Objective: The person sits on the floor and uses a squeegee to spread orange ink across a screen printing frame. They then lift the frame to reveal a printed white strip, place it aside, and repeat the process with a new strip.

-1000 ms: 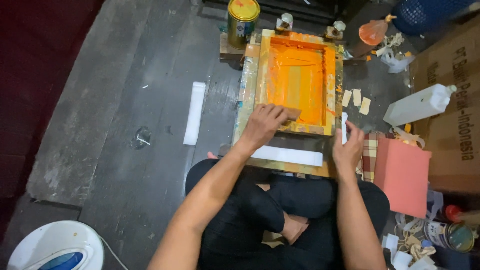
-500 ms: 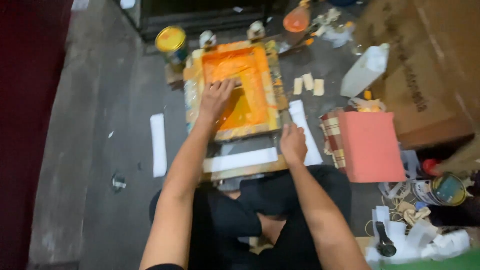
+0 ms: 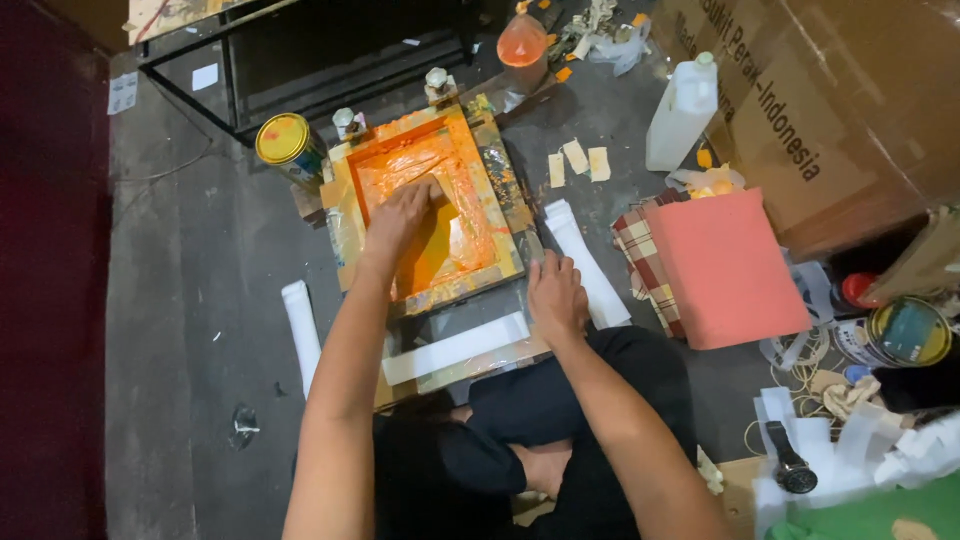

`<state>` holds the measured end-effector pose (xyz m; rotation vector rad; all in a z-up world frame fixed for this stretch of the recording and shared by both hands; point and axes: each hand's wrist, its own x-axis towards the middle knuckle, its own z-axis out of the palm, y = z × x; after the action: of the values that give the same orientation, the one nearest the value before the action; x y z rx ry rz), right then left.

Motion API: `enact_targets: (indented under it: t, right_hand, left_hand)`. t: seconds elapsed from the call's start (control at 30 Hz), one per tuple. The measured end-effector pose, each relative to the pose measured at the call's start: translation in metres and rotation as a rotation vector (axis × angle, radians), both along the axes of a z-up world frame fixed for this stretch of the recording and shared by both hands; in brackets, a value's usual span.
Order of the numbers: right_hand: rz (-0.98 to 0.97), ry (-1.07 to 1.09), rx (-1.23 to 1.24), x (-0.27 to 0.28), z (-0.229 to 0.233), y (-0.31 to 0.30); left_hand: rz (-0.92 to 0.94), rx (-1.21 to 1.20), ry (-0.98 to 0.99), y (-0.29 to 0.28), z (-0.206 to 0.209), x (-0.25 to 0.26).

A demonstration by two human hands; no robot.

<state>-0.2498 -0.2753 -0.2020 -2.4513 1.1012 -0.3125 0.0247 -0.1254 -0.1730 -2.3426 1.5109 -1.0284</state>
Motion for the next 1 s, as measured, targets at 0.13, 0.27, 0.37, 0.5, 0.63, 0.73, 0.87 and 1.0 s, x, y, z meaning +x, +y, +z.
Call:
enact_targets:
  t: [0.13,0.27,0.37,0.5,0.63,0.73,0.87,1.0]
  right_hand:
    - [0.006,0.040,0.035,-0.002,0.009,0.000]
    - [0.031,0.085,0.106,-0.004,0.017,-0.001]
    - [0.043,0.113,0.169,-0.003,0.032,-0.001]
    - [0.030,0.162,0.243,-0.003,0.042,0.000]
    - [0.038,0.208,0.206,0.001,0.026,-0.005]
    - [0.032,0.204,0.206,0.002,0.026,0.001]
    - [0.014,0.211,0.226,0.004,0.036,0.004]
    - [-0.001,0.240,0.220,0.006,0.042,0.008]
  left_hand:
    - [-0.033,-0.015,0.063,0.006,0.001,-0.004]
    - [-0.068,-0.029,0.146,0.011,0.026,-0.033]
    - [-0.067,-0.057,0.204,0.015,0.028,-0.052]
    - [-0.039,-0.112,0.307,0.025,0.031,-0.088]
    - [-0.037,-0.162,0.346,0.028,0.013,-0.110]
    - [-0.041,-0.166,0.397,0.038,0.043,-0.144]
    - [-0.017,-0.072,0.500,0.048,0.053,-0.154]
    - [-0.030,-0.079,0.535,0.050,0.063,-0.155]
